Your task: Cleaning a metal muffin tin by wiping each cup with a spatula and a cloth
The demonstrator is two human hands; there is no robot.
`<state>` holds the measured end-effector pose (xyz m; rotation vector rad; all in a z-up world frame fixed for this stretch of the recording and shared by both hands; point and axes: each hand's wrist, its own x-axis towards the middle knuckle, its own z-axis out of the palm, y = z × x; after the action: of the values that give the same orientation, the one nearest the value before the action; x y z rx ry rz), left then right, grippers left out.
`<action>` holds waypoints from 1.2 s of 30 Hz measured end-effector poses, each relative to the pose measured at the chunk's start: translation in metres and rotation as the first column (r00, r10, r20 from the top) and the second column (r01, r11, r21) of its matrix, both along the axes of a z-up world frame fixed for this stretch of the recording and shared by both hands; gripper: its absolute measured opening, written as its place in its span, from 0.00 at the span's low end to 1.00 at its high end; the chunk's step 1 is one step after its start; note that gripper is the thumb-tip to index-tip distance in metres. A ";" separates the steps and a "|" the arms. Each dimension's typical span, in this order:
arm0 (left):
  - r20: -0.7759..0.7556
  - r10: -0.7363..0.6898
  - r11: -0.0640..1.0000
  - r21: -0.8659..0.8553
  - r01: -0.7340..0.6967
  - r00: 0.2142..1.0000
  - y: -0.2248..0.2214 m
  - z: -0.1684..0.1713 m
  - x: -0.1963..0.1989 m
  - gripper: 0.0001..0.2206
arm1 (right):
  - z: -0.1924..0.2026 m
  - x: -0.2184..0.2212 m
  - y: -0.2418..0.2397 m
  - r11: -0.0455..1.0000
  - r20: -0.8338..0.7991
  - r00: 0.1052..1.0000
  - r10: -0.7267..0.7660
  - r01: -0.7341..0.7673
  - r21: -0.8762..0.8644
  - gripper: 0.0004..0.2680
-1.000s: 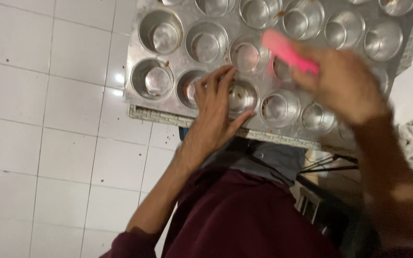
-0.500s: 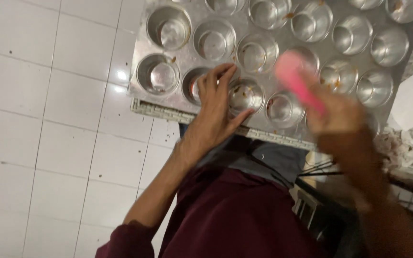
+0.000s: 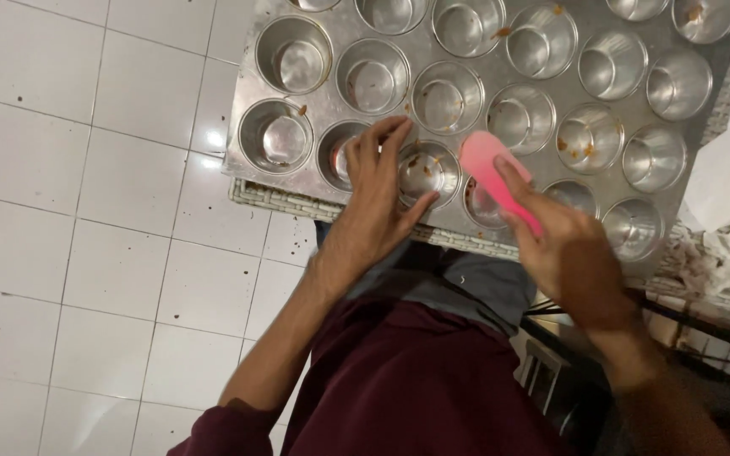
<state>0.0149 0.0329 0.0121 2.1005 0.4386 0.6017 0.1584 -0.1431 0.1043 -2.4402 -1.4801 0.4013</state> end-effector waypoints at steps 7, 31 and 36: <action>-0.052 0.063 0.996 0.061 -0.060 0.997 0.000 0.025 -0.018 0.37 | 0.007 -0.006 0.012 0.972 0.026 0.982 -0.188 0.190 -0.136 0.25; -0.012 0.135 0.991 -0.001 -0.135 0.991 0.001 -0.001 -0.043 0.18 | 0.019 -0.001 0.097 0.995 -0.098 0.994 -0.052 0.044 -0.089 0.24; -0.011 0.155 0.988 -0.003 -0.155 0.988 0.003 0.003 -0.045 0.19 | -0.010 0.016 0.101 0.977 -0.103 0.988 0.114 -0.130 -0.170 0.23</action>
<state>-0.0302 0.0361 0.0155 2.0800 0.6129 0.6785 0.1743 -0.0419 0.0943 -2.4312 -1.6230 0.6893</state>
